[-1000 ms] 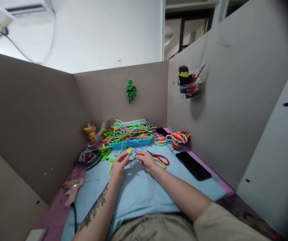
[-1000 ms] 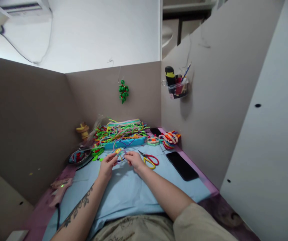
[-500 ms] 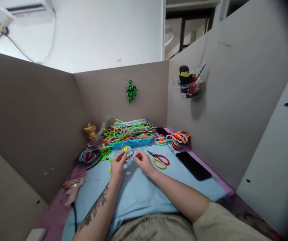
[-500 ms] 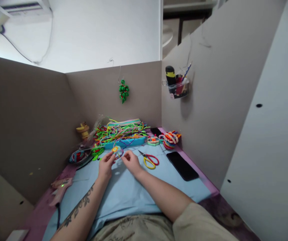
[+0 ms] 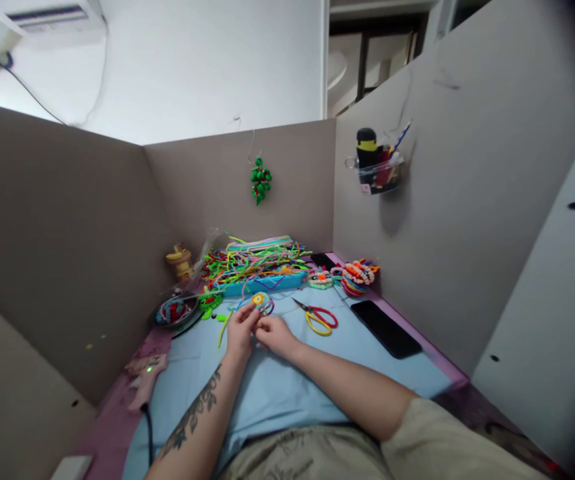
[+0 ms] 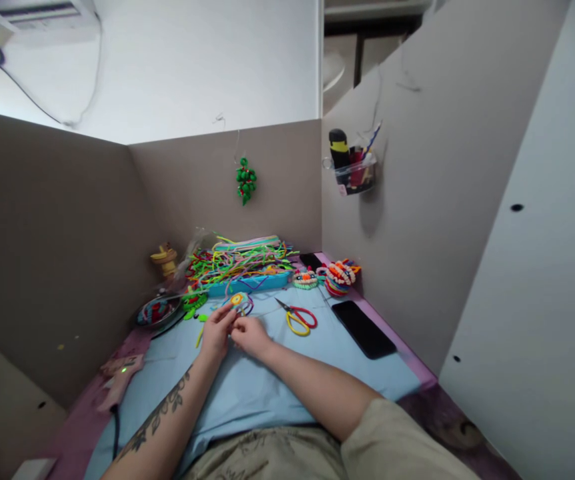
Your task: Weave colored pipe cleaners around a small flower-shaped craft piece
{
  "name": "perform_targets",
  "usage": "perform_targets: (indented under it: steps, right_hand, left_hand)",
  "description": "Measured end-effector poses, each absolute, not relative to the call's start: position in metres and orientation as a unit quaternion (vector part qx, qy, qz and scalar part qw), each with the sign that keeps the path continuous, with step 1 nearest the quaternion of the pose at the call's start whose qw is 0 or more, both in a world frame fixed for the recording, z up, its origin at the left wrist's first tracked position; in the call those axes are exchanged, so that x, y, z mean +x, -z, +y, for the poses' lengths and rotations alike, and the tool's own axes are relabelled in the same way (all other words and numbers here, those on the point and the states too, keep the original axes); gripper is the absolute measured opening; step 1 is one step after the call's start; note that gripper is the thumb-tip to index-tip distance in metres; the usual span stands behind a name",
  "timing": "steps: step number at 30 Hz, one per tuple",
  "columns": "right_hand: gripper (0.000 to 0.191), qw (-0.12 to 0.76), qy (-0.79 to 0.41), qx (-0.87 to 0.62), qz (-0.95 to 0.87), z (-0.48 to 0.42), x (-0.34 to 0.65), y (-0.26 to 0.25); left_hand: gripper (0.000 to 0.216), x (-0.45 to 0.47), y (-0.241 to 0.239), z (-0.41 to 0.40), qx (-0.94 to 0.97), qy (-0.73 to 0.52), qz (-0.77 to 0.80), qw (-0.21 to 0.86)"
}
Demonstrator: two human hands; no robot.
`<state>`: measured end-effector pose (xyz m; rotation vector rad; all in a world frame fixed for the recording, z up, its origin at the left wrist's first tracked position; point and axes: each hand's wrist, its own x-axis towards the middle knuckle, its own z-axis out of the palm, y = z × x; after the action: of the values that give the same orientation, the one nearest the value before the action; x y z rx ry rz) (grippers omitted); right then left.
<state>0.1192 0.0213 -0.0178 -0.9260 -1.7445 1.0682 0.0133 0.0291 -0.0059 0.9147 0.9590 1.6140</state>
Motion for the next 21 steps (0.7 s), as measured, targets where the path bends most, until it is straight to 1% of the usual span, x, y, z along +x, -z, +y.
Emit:
perform_targets:
  steps: [2,4,7,10,12,15,17,19,21]
  right_hand:
    - [0.014,0.419,-0.366,-0.317,-0.768,0.017,0.124,0.015]
    - [0.015,0.384,-0.326,-0.237,-0.831,0.011,0.128,0.012]
    - [0.019,0.324,-0.32,-0.139,-0.879,0.003,0.134,0.007]
    - [0.018,0.304,-0.326,-0.146,-0.883,0.003,0.138,0.005]
    - [0.016,0.341,-0.335,-0.203,-0.854,0.009,0.14,0.005]
    - [0.018,0.478,-0.33,-0.321,-0.748,0.023,0.143,0.006]
    - [0.016,0.548,-0.307,-0.377,-0.68,0.03,0.144,0.006]
    - [0.011,0.573,-0.28,-0.401,-0.658,0.033,0.144,0.005]
    - [0.008,0.576,-0.252,-0.404,-0.664,0.034,0.144,0.005]
  left_hand:
    - [0.043,0.008,0.006,0.033,0.341,-0.673,0.398,0.522]
    - [0.044,0.002,0.008,0.037,0.311,-0.68,0.411,0.522]
    - [0.043,-0.005,0.009,0.041,0.306,-0.695,0.397,0.516]
    - [0.045,-0.007,0.007,0.039,0.33,-0.686,0.408,0.504]
    - [0.047,-0.005,0.004,0.036,0.355,-0.679,0.423,0.484]
    - [0.049,-0.001,0.002,0.033,0.386,-0.678,0.429,0.456]
    - [0.048,0.002,0.001,0.031,0.398,-0.675,0.428,0.45]
    - [0.047,0.005,0.0,0.029,0.407,-0.669,0.428,0.452]
    - [0.045,0.007,0.001,0.027,0.414,-0.662,0.43,0.454]
